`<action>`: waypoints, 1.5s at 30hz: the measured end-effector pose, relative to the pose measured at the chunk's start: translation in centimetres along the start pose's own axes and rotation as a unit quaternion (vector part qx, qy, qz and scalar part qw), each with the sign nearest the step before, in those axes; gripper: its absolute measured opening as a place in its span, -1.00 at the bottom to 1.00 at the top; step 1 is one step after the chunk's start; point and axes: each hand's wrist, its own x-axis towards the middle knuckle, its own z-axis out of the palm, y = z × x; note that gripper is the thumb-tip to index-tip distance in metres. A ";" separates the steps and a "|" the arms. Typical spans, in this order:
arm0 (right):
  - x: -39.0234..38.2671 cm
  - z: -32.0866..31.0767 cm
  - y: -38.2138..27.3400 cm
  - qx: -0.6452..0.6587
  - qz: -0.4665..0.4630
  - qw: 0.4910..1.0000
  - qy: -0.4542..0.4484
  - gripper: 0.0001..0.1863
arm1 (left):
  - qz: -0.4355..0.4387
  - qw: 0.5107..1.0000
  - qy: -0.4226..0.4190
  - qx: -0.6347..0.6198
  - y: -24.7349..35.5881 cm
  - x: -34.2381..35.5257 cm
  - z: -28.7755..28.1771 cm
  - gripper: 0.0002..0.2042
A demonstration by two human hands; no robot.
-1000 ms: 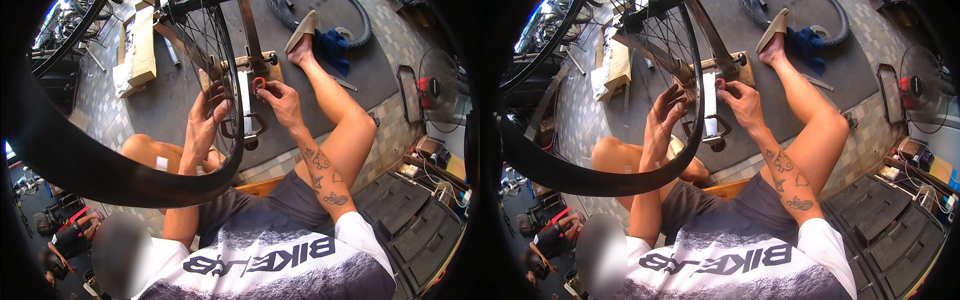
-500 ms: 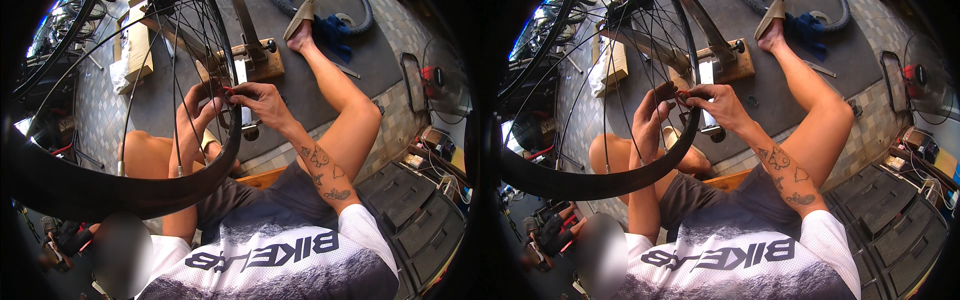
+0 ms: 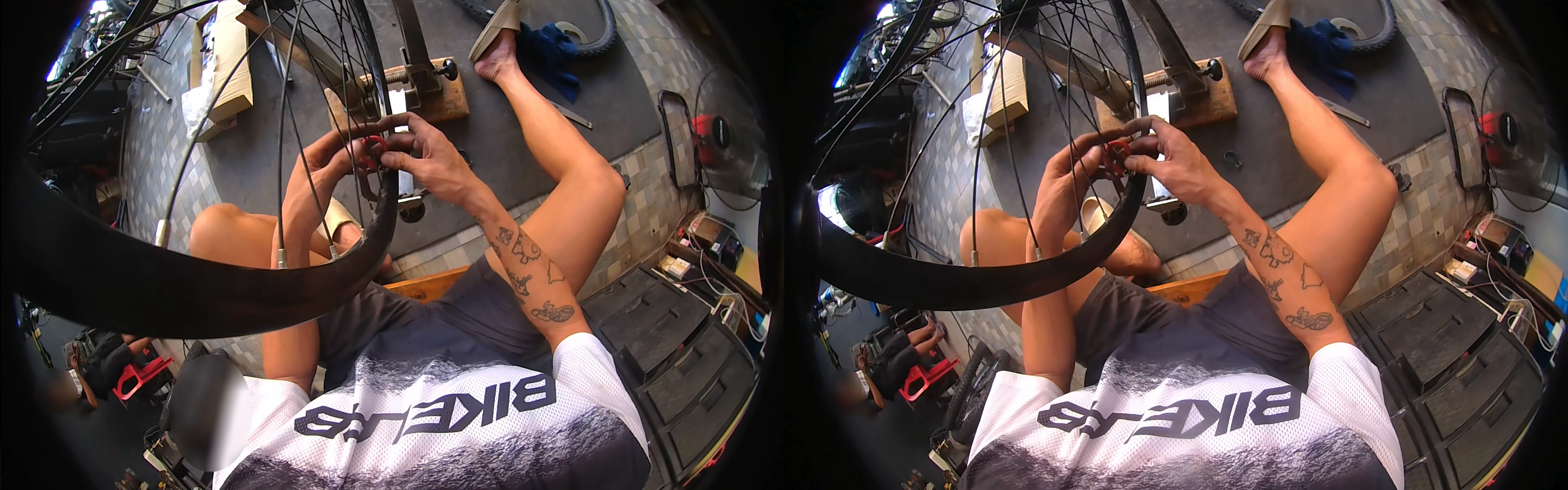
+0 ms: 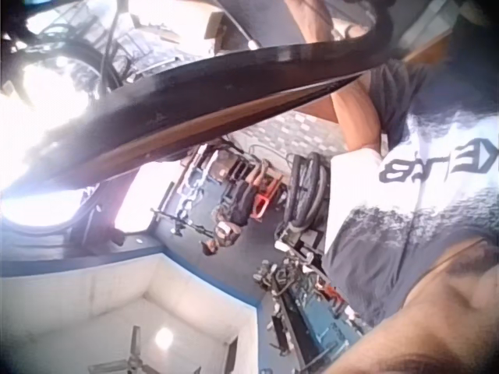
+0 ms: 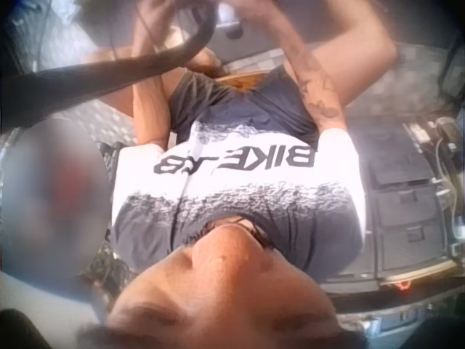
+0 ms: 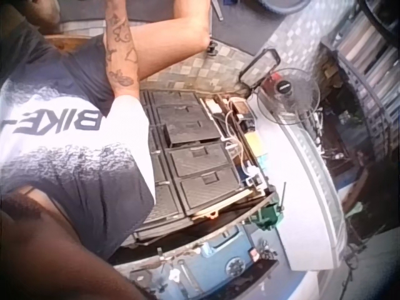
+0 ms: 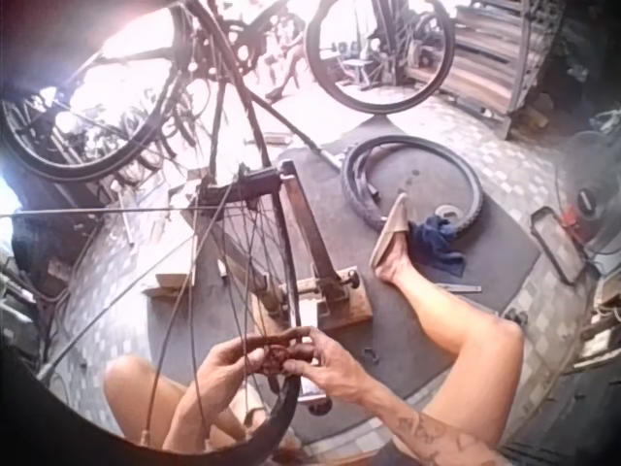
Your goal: The person sits on the floor and works on a bicycle wheel mounted on a truing stand. They rotate the wheel, adjust the spokes with a spoke wrench, and use a red plastic tool to check alignment.
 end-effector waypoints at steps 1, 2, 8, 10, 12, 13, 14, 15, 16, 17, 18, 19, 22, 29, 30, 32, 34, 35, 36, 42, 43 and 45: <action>0.0 0.1 0.0 -0.004 -0.002 1.000 0.007 -0.52 | -0.017 0.999 -0.020 -0.018 -0.3 0.2 -0.2 -0.61; 0.0 0.1 0.0 -0.009 -0.006 1.000 0.012 -0.52 | -0.029 0.998 -0.046 -0.037 -0.5 0.4 -0.5 -0.61; -0.1 0.5 -0.3 -0.011 -0.009 0.999 0.030 -0.55 | -0.015 0.998 -0.063 0.015 -0.5 1.8 -0.7 -0.65; -0.2 0.5 -0.4 -0.039 -0.017 0.998 0.046 -0.57 | 0.005 0.996 -0.008 0.087 0.0 1.6 -0.1 -0.69; -0.3 0.4 -0.4 -0.072 -0.036 0.994 0.067 -0.61 | 0.030 0.978 0.079 0.188 0.1 1.0 1.2 -0.70; -0.2 0.3 -0.5 -0.075 -0.031 0.995 0.064 -0.65 | 0.077 0.955 0.127 0.259 0.2 0.9 1.9 -0.61; -0.1 0.2 -0.4 -0.081 -0.031 0.995 0.055 -0.68 | 0.065 0.945 0.151 0.282 0.3 0.9 2.4 -0.59; -0.1 0.2 -0.3 -0.086 -0.035 0.995 0.047 -0.72 | 0.058 0.933 0.170 0.310 0.4 0.8 2.7 -0.57; 0.0 0.2 -0.3 -0.077 -0.036 0.995 0.049 -0.74 | 0.064 0.919 0.190 0.340 0.5 0.7 3.0 -0.55; 0.0 0.2 -0.2 -0.068 -0.041 0.995 0.052 -0.77 | 0.076 0.918 0.196 0.336 0.6 0.8 3.3 -0.52; 0.0 0.3 -0.1 -0.059 -0.047 0.996 0.055 -0.80 | 0.069 0.925 0.188 0.322 0.7 0.9 3.3 -0.52; 0.0 0.3 -0.1 -0.062 -0.048 0.995 0.055 -0.80 | 0.072 0.929 0.183 0.312 0.7 1.1 3.4 -0.53; 0.0 0.3 0.0 -0.057 -0.049 0.996 0.050 -0.80 | 0.071 0.938 0.174 0.293 0.6 1.3 3.2 -0.59; 0.3 0.4 0.3 0.008 -0.025 0.999 0.033 -0.74 | 0.099 0.930 0.198 0.293 0.1 1.4 4.3 -0.56; 0.3 0.4 0.4 0.022 -0.010 0.999 0.033 -0.75 | 0.117 0.925 0.206 0.297 0.0 1.4 4.6 -0.56; 0.4 0.3 0.6 0.032 -0.002 0.999 0.018 -0.73 | 0.107 0.934 0.196 0.277 -0.2 1.3 4.6 -0.59; 0.4 0.1 0.8 0.058 0.005 0.998 -0.001 -0.70 | 0.124 0.925 0.186 0.306 -0.4 1.1 3.9 -0.65; 0.5 0.0 0.9 0.077 0.007 0.997 -0.012 -0.68 | 0.073 0.962 0.144 0.219 -0.4 1.0 3.1 -0.72; 0.5 -0.3 0.9 0.092 0.018 0.996 -0.014 -0.66 | 0.022 0.986 0.098 0.130 -0.2 0.9 1.9 -0.77; 0.3 -0.9 0.6 0.042 0.030 0.998 -0.031 -0.48 | -0.027 0.996 -0.041 -0.070 -1.7 0.9 -0.7 -0.59; 0.3 -0.9 0.5 0.060 0.034 0.997 -0.030 -0.50 | -0.024 0.994 -0.045 -0.094 -1.8 1.0 -0.8 -0.54; 0.2 -0.8 0.3 0.096 0.042 0.994 -0.030 -0.53 | -0.035 0.990 -0.058 -0.123 -2.1 1.0 -0.8 -0.48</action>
